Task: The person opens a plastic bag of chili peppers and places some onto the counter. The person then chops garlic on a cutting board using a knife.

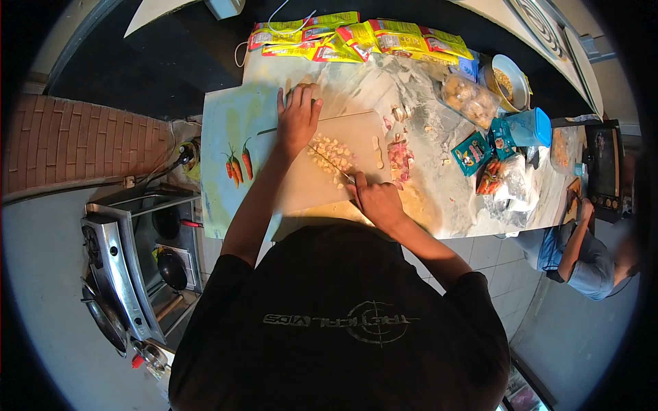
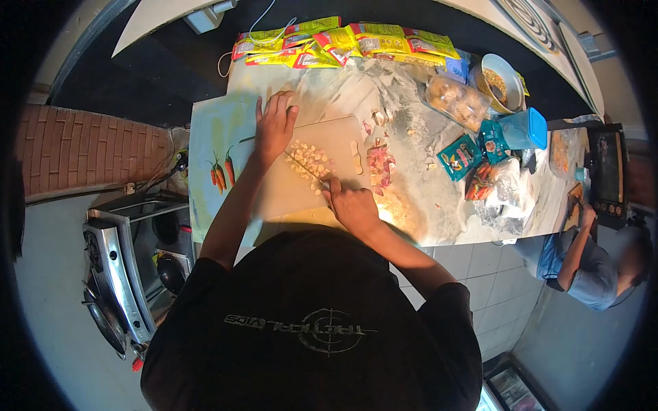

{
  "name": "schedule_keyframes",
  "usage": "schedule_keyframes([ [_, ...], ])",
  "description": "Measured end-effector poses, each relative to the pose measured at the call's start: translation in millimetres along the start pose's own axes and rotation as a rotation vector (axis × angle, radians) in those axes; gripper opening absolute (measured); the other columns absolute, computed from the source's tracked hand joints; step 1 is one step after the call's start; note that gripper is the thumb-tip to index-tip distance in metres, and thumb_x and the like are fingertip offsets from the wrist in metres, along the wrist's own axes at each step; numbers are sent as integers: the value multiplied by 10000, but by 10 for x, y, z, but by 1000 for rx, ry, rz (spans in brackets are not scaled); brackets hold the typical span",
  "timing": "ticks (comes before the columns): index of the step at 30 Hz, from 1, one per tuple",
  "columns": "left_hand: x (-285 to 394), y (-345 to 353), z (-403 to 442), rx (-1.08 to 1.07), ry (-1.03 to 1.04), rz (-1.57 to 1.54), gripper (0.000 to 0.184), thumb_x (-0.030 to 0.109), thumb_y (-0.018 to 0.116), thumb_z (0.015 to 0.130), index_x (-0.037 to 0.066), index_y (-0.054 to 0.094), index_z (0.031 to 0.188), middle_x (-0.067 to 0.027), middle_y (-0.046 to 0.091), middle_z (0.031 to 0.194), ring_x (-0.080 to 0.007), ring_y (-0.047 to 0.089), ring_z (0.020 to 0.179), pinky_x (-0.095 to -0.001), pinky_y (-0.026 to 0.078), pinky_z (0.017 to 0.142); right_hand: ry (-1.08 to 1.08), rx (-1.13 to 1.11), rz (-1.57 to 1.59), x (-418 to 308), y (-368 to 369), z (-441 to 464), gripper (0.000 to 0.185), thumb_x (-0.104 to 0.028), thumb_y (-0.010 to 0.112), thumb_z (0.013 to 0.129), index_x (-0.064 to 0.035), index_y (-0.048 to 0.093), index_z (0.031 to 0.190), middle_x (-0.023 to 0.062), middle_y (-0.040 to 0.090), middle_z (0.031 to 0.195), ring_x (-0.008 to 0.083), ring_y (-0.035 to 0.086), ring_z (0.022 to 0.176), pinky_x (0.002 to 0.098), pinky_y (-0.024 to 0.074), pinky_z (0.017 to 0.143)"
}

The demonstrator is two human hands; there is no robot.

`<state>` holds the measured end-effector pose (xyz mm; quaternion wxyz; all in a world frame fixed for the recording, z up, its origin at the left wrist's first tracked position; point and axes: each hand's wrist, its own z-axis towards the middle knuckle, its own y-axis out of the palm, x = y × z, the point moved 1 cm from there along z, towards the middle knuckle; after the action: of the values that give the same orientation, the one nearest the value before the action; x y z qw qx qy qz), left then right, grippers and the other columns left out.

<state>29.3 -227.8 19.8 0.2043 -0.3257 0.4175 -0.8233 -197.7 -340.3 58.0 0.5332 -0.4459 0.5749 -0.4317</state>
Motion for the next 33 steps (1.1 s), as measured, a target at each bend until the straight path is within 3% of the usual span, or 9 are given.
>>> schedule_keyframes([
  [22,-40,-118,-193,21,-62,2,313,250,532,980,110,539,1260,-74,564,1243,-272,534,1215,-555,250,1147,-80,53,9,26,96,-50,352,-370,514,1003,-44,581,1114,88,615,509,257,632,444,380,491,440],
  [33,-32,-127,-183,33,-93,7,301,245,529,980,107,538,1247,-80,564,1239,-275,535,1216,-571,242,1147,-118,77,-49,83,102,-25,348,-382,509,1005,-45,572,1064,81,598,492,259,621,432,369,481,434],
])
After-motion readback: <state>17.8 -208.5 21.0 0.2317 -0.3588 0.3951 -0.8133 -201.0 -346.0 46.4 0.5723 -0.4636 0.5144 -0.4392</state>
